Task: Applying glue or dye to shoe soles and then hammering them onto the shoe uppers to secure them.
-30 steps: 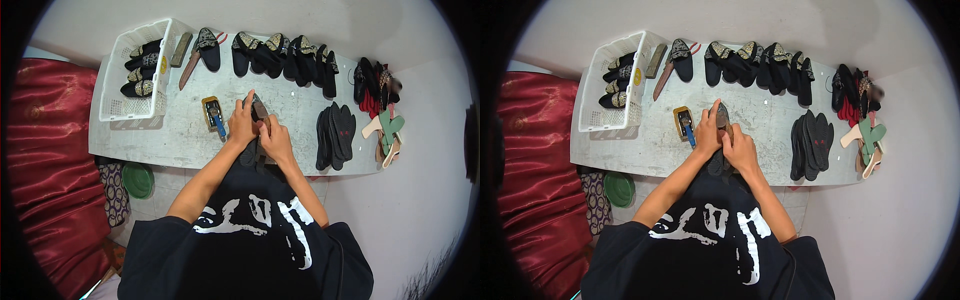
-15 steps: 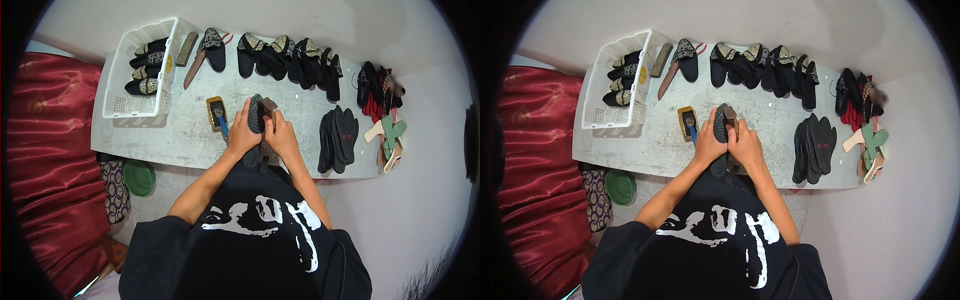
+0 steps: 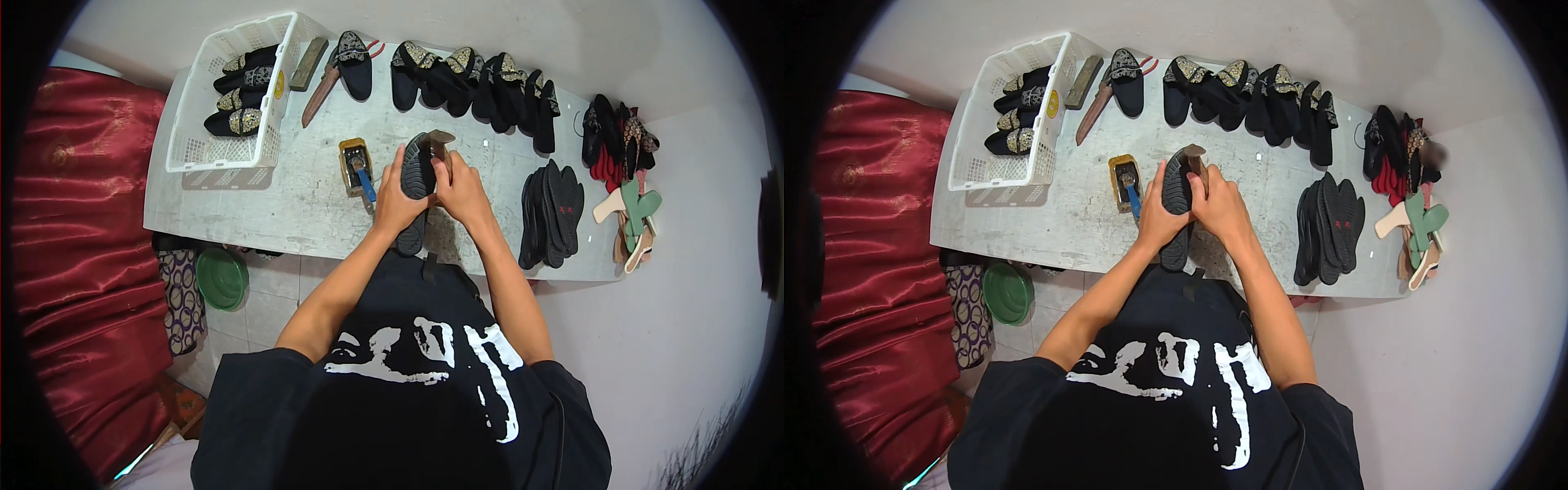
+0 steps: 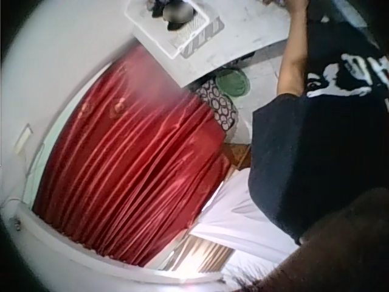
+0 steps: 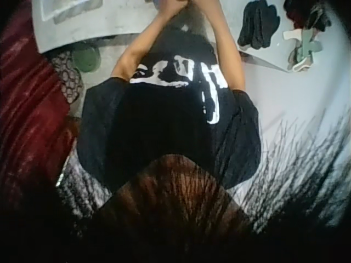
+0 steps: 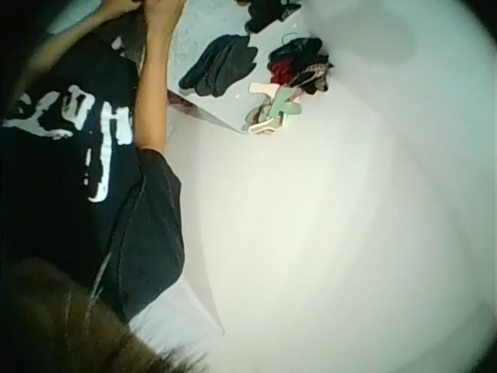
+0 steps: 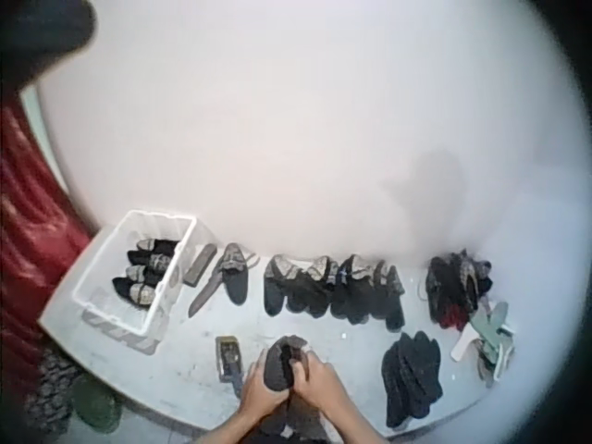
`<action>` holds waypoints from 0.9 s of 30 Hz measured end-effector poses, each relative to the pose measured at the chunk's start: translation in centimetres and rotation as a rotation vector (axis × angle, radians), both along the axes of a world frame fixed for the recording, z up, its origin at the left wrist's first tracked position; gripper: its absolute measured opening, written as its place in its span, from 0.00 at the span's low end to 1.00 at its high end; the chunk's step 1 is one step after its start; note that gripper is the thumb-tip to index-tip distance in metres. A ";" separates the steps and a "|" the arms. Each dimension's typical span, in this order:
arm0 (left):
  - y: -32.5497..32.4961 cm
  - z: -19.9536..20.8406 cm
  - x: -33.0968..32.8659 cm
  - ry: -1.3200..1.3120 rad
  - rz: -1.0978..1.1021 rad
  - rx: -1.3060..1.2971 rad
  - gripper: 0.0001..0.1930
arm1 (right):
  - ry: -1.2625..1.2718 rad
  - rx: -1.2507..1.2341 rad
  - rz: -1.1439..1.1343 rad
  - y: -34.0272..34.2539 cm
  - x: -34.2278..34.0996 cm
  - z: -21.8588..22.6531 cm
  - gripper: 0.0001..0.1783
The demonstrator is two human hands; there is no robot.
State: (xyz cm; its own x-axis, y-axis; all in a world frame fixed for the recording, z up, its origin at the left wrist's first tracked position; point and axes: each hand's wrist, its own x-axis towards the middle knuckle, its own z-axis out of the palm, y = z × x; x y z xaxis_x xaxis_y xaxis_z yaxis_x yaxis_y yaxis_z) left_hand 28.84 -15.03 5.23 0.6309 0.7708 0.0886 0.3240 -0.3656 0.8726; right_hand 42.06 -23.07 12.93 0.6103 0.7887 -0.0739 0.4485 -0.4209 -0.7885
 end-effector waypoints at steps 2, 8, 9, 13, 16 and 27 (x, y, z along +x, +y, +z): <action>-1.6 -4.9 -1.5 -0.162 0.047 -0.241 0.55 | -0.033 -0.038 0.010 0.1 -0.4 0.1 0.19; -2.2 -5.5 -4.2 -0.316 -0.030 -1.108 0.29 | 0.065 0.022 -0.036 -0.2 -0.1 0.0 0.21; -2.0 -5.2 -4.2 -0.286 -0.057 -1.079 0.24 | 0.064 0.024 -0.034 -0.2 0.3 0.1 0.21; -2.1 -4.6 -4.1 -0.122 -0.038 -0.911 0.25 | 0.385 -0.005 -0.059 -0.5 0.3 1.8 0.13; -2.1 -4.3 -4.0 -0.070 -0.020 -0.766 0.27 | 0.379 0.116 -0.058 -1.0 -0.4 1.9 0.15; -2.2 -4.2 -3.7 -0.042 -0.021 -0.658 0.28 | -0.013 0.225 -0.108 -1.7 -2.3 0.5 0.18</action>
